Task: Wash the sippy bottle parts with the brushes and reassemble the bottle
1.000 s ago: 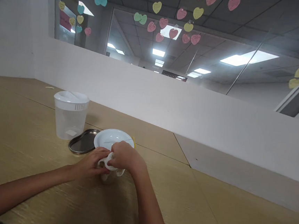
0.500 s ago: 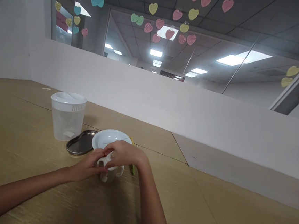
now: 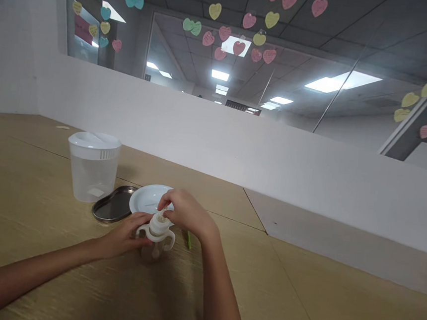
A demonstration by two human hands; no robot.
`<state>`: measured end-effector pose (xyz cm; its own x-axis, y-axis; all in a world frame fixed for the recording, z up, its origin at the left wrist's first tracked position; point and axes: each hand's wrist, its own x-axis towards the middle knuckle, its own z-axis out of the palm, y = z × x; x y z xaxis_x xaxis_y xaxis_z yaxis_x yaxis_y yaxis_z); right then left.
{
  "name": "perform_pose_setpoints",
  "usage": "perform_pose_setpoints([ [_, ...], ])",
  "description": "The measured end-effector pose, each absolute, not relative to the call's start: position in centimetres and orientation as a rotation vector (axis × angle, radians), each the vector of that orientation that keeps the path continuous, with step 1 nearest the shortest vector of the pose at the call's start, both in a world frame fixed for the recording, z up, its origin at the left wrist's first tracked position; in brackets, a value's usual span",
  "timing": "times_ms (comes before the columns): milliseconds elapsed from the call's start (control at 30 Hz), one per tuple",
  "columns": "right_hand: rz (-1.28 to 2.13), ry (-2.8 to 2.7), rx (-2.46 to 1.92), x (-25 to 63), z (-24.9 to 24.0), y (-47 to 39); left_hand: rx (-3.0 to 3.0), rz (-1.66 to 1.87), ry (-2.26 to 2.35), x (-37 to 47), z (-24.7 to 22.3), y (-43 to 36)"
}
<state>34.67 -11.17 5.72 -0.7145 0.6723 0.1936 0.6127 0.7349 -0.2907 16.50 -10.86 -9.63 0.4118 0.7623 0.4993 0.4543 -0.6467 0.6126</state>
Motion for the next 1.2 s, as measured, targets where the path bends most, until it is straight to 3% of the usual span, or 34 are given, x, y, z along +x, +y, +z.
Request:
perform_pose_setpoints([
  [667, 0.165, -2.096, -0.902, 35.4, 7.9, -12.7, 2.23, 1.182, 0.909, 16.6, -10.1, -10.9],
  [1200, 0.172, -1.871, -0.781, 33.2, 6.3, -11.4, 2.278, 1.679, 0.827, 16.3, -8.2, -11.8],
])
